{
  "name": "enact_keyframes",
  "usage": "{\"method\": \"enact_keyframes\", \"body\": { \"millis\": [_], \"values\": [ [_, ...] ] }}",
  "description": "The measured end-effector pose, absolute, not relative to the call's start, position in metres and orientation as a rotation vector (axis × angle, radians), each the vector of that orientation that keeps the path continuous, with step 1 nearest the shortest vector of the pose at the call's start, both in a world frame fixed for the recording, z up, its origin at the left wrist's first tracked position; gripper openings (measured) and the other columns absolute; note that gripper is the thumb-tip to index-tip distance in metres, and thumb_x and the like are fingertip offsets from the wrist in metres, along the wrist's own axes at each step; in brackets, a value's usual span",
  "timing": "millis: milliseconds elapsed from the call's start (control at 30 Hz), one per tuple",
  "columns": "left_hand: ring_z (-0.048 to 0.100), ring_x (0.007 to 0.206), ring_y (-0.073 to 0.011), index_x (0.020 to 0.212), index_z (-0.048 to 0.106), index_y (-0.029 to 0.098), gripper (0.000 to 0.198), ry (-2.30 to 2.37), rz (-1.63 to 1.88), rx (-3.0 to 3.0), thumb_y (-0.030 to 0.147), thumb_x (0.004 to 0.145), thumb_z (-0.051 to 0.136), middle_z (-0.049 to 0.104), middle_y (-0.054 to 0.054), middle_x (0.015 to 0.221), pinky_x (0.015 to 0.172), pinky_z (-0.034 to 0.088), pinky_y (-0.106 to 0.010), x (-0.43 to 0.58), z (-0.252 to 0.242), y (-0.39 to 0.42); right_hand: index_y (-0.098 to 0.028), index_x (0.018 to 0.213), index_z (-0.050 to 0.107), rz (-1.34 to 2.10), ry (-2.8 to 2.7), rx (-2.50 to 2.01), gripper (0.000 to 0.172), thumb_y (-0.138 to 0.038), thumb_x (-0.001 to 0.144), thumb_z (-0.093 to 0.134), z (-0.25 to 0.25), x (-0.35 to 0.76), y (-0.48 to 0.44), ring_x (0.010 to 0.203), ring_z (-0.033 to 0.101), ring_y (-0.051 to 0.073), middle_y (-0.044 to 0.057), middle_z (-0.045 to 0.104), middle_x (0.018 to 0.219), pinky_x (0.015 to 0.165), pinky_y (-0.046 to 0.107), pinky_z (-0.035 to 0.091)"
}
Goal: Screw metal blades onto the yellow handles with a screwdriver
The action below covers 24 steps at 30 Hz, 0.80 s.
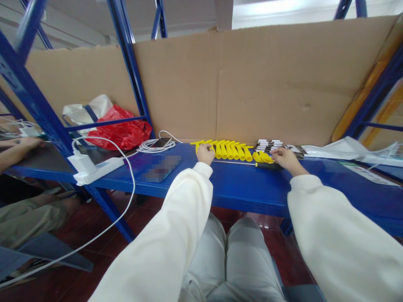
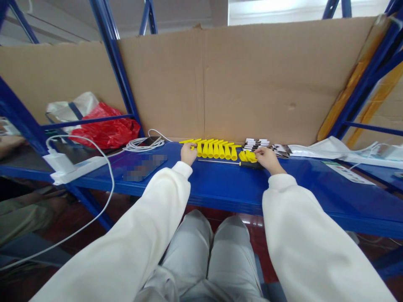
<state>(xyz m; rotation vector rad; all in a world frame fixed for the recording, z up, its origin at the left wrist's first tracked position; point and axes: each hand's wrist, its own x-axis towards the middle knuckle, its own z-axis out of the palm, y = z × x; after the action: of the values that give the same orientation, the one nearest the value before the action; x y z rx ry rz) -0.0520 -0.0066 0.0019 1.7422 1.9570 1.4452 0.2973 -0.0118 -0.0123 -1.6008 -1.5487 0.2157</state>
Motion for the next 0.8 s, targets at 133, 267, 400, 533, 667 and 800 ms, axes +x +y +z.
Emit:
{"method": "enact_keyframes", "body": {
  "millis": [133, 267, 400, 533, 667, 800],
  "values": [
    [0.069, 0.148, -0.0323, 0.126, 0.086, 0.025, 0.042, 2.041, 1.395, 1.707, 0.009, 0.094, 0.065, 0.080, -0.014, 0.147, 0.125, 0.056, -0.045, -0.054, 0.002, -0.007, -0.020, 0.088, 0.080, 0.225, -1.553, -1.615, 0.018, -0.013, 0.079, 0.066, -0.011, 0.296, -0.014, 0.082, 0.080, 0.026, 0.007, 0.082, 0.081, 0.089, 0.039, 0.066],
    [0.053, 0.165, -0.0334, 0.148, 0.075, 0.030, 0.056, 2.130, 1.318, 1.653, 0.016, 0.094, 0.070, 0.063, -0.013, 0.174, 0.131, 0.050, -0.051, -0.057, -0.001, -0.003, -0.021, 0.084, 0.079, 0.226, -1.540, -1.615, 0.017, -0.013, 0.078, 0.066, -0.011, 0.295, -0.014, 0.080, 0.078, 0.025, 0.005, 0.079, 0.076, 0.089, 0.038, 0.066],
    [0.041, 0.174, -0.0404, 0.152, 0.071, 0.031, 0.067, 2.129, 1.240, 1.508, 0.019, 0.086, 0.078, 0.048, -0.017, 0.186, 0.137, 0.041, -0.061, -0.057, -0.005, 0.000, -0.023, 0.081, 0.077, 0.224, -1.545, -1.570, 0.014, -0.015, 0.075, 0.067, -0.012, 0.297, -0.011, 0.072, 0.075, 0.023, 0.002, 0.075, 0.068, 0.081, 0.036, 0.065],
    [0.040, 0.173, -0.0511, 0.139, 0.076, 0.032, 0.066, 1.970, 1.254, 1.472, 0.020, 0.075, 0.084, 0.052, -0.018, 0.181, 0.137, 0.033, -0.073, -0.057, -0.010, 0.001, -0.023, 0.079, 0.076, 0.252, -1.526, -1.577, 0.014, -0.013, 0.074, 0.067, -0.011, 0.295, -0.013, 0.067, 0.072, 0.022, 0.001, 0.072, 0.065, 0.079, 0.036, 0.065],
    [0.047, 0.169, -0.0534, 0.131, 0.079, 0.034, 0.063, 1.860, 1.355, 1.455, 0.023, 0.070, 0.088, 0.057, -0.018, 0.177, 0.131, 0.040, -0.073, -0.061, -0.015, 0.007, -0.024, 0.076, 0.074, 0.262, -1.515, -1.585, 0.014, -0.012, 0.074, 0.067, -0.009, 0.293, -0.016, 0.065, 0.070, 0.021, 0.000, 0.070, 0.063, 0.078, 0.034, 0.064],
    [0.056, 0.162, -0.0515, 0.121, 0.081, 0.030, 0.051, 1.929, 1.374, 1.396, 0.026, 0.071, 0.088, 0.067, -0.021, 0.166, 0.130, 0.040, -0.072, -0.066, -0.015, 0.013, -0.025, 0.073, 0.072, 0.221, -1.554, -1.547, 0.009, -0.016, 0.072, 0.069, -0.010, 0.294, -0.014, 0.064, 0.068, 0.021, 0.000, 0.069, 0.061, 0.074, 0.034, 0.063]
  ]
}}
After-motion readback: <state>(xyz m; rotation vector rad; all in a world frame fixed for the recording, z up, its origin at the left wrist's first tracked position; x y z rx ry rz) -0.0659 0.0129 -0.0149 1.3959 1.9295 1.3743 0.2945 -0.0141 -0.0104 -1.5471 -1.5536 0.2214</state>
